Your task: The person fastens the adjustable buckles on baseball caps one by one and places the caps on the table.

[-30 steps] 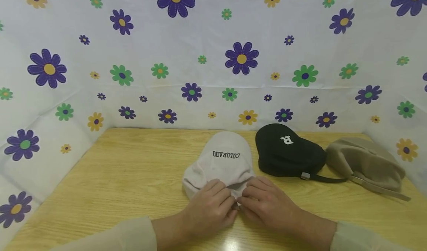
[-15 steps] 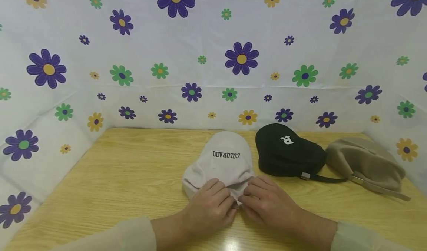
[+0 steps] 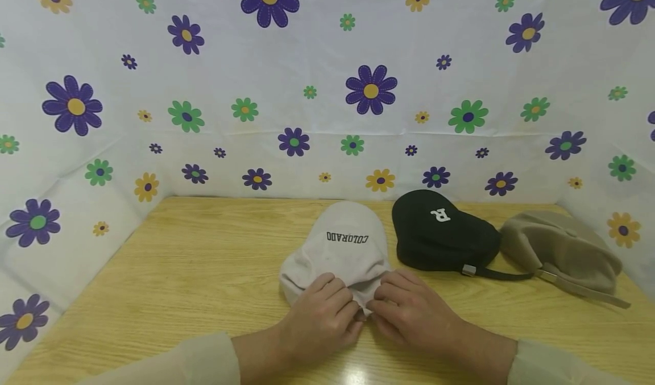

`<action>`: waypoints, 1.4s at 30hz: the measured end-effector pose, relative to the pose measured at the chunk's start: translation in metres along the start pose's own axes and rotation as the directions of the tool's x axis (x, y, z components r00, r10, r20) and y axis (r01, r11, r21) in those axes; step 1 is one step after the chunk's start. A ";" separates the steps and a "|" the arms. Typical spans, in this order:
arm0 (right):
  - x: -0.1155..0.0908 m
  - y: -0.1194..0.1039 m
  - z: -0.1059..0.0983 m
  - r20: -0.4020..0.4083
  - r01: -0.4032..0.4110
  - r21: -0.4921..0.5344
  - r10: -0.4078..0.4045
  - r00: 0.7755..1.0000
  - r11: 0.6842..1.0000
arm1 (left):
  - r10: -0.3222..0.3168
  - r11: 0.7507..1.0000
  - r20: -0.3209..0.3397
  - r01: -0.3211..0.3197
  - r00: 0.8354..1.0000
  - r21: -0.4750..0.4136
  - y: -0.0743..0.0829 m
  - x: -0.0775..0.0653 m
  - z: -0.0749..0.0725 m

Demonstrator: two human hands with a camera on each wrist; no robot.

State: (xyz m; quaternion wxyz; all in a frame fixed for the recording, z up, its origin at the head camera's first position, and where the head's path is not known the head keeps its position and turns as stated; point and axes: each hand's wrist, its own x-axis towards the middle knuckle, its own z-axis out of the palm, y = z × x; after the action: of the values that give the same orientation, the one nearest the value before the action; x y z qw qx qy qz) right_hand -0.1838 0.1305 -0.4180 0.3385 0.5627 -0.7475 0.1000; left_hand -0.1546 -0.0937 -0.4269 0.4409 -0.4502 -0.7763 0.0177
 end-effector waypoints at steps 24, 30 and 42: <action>0.003 0.000 -0.003 0.007 -0.044 -0.006 0.044 0.999 0.999 | 0.005 1.000 0.001 -0.005 1.000 -0.005 -0.005 0.001 -0.002; 0.003 0.000 -0.002 -0.005 -0.054 -0.028 0.054 0.999 0.998 | 0.003 1.000 0.009 -0.003 1.000 -0.007 -0.005 0.002 -0.002; 0.002 0.001 -0.001 -0.019 -0.056 -0.050 0.055 0.998 0.997 | 0.005 1.000 0.017 -0.005 1.000 -0.004 -0.005 0.001 -0.002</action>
State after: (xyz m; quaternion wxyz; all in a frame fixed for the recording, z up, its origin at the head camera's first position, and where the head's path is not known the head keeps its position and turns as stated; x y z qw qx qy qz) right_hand -0.1844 0.1294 -0.4161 0.3563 0.5322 -0.7620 0.0956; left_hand -0.1572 -0.0970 -0.4229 0.4334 -0.4530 -0.7788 0.0209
